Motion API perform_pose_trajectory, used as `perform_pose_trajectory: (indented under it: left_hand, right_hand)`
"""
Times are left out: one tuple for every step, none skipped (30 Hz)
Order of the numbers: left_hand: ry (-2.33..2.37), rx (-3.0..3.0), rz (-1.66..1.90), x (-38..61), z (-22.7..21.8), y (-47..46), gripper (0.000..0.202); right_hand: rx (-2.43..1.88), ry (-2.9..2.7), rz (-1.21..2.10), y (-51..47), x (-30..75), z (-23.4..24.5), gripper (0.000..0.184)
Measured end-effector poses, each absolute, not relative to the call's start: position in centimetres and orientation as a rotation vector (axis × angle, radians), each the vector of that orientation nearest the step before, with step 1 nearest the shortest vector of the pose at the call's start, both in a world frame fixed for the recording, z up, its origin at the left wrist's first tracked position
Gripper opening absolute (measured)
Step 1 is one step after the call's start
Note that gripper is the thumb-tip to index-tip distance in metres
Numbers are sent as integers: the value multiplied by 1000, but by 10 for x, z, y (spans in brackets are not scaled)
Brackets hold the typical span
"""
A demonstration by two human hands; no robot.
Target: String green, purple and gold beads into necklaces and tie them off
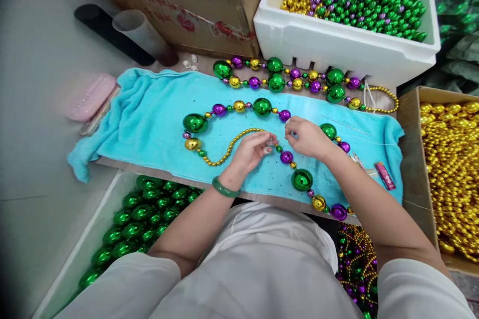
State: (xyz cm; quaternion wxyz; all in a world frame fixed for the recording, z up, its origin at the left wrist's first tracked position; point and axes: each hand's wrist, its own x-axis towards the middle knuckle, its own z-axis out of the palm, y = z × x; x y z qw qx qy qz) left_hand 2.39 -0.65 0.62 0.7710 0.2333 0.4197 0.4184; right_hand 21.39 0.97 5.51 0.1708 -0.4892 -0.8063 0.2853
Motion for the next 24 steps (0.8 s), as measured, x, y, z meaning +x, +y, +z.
perform_pose_trajectory:
  left_hand:
    - [928, 548, 906, 25, 5, -6, 28]
    - [950, 598, 905, 25, 5, -5, 30]
    - [970, 649, 903, 25, 5, -4, 33]
    - [983, 698, 899, 25, 6, -4, 36]
    - [990, 740, 896, 25, 8, -3, 39]
    - [993, 775, 891, 25, 10, -2, 41]
    - [992, 806, 883, 25, 13, -1, 42]
    - [991, 837, 873, 25, 15, 0, 43]
    - [993, 866, 861, 25, 16, 1, 42]
    - [1000, 894, 849, 25, 17, 3, 39]
    - [1013, 925, 835, 26, 18, 4, 35]
    - [1027, 959, 818, 26, 18, 5, 30]
    - [1040, 994, 798, 26, 19, 6, 24]
    - [1053, 1027, 774, 27, 18, 6, 18]
    - [1064, 1053, 749, 27, 18, 7, 13]
    - [1071, 1073, 725, 28, 18, 7, 10]
    - [1077, 1084, 708, 29, 17, 7, 9]
    - [1083, 1092, 700, 29, 17, 7, 9]
    - [1087, 1099, 698, 30, 16, 7, 10]
    - [1092, 1106, 701, 31, 15, 7, 10]
    - [1093, 1109, 704, 31, 14, 8, 10]
    - [1094, 1104, 707, 32, 13, 8, 9]
    - [1097, 1088, 708, 33, 13, 8, 9]
    - [1102, 1063, 710, 33, 13, 8, 9]
  right_hand:
    - [-1384, -2303, 808, 10, 214, 57, 10]
    - [-1381, -2317, 801, 11, 214, 58, 11]
    - [-1377, -2335, 788, 11, 214, 60, 12]
    - [-1374, -2356, 772, 12, 214, 61, 12]
    - [-1367, -2379, 759, 13, 214, 62, 13]
    - [-1354, -2400, 750, 14, 213, 63, 13]
    - [-1334, -2417, 748, 14, 212, 63, 13]
    - [-1306, -2428, 753, 15, 211, 64, 14]
    - [-1273, -2430, 765, 16, 210, 64, 14]
    - [-1240, -2426, 786, 16, 210, 64, 14]
    - [-1212, -2414, 816, 17, 209, 63, 14]
    - [-1191, -2397, 850, 18, 209, 62, 14]
    - [-1179, -2373, 885, 19, 208, 60, 13]
    - [-1175, -2345, 920, 20, 207, 59, 13]
    - [-1174, -2316, 954, 22, 207, 56, 12]
    - [-1176, -2283, 989, 23, 206, 54, 10]
    - [-1186, -2247, 1030, 24, 205, 51, 9]
    - [-1208, -2205, 1086, 25, 203, 48, 8]
    - [-1240, -2153, 1158, 25, 202, 45, 7]
    - [-1279, -2089, 1240, 26, 200, 42, 7]
    - [-1323, -2011, 1322, 26, 199, 39, 7]
    - [-1365, -1928, 1400, 26, 198, 37, 8]
    - [-1398, -1851, 1465, 25, 197, 35, 8]
    - [-1420, -1790, 1509, 25, 197, 33, 9]
